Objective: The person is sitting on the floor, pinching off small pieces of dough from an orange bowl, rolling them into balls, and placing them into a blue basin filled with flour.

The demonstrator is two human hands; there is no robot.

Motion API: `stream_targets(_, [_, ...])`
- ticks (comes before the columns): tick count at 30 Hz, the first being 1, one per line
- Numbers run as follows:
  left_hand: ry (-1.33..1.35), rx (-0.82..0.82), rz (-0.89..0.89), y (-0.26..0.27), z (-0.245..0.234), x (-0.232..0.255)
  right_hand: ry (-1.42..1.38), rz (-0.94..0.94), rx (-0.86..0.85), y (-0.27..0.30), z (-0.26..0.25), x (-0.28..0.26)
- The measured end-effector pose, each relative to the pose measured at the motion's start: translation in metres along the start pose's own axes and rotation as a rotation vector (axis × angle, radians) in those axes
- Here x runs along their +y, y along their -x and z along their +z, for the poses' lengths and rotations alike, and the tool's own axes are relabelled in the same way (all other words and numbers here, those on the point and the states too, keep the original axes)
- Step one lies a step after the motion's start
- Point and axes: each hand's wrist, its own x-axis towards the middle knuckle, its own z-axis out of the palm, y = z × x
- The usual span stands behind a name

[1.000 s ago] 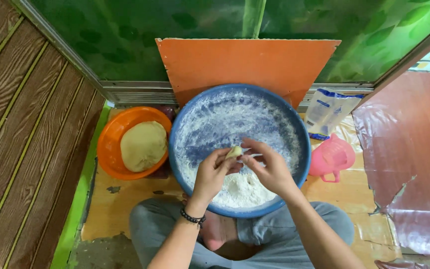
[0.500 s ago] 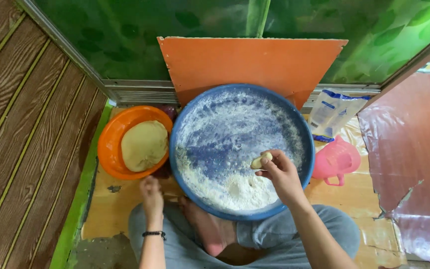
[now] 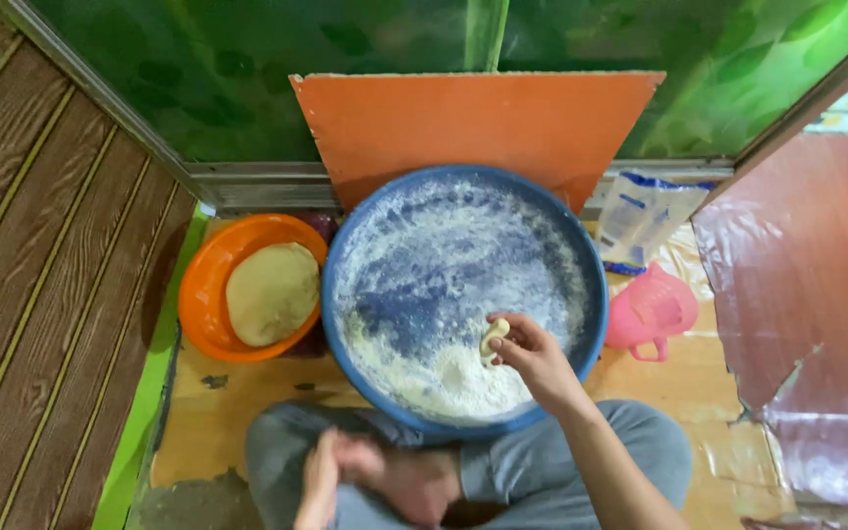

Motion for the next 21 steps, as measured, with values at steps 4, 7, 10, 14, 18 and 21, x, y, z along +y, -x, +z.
stream_targets(4, [-0.351, -0.049, 0.038, -0.006, -0.024, -0.010, -0.045, 0.026, -0.005, -0.012, 0.003, 0.013])
stream_targets(7, [-0.220, -0.013, 0.036, -0.004, -0.012, 0.021, -0.091, 0.009, 0.011, -0.029, 0.008, 0.011])
stream_targets(10, [-0.580, -0.063, 0.270, -0.003, -0.020, 0.027, -0.052, 0.014, -0.002, -0.027, 0.012, 0.008])
stream_targets(14, [-0.586, -0.002, 0.355, 0.039, 0.014, 0.136, 0.047, -0.011, -0.003, -0.038, 0.016, -0.009])
stream_targets(18, [-0.237, -0.040, 0.321, 0.011, 0.046, 0.167, 0.108, 0.020, 0.018, -0.036, 0.007, -0.020])
stream_targets(21, [-0.066, -0.121, 0.328, 0.007, 0.057, 0.192, 0.077, -0.001, 0.029, -0.031, -0.013, -0.030])
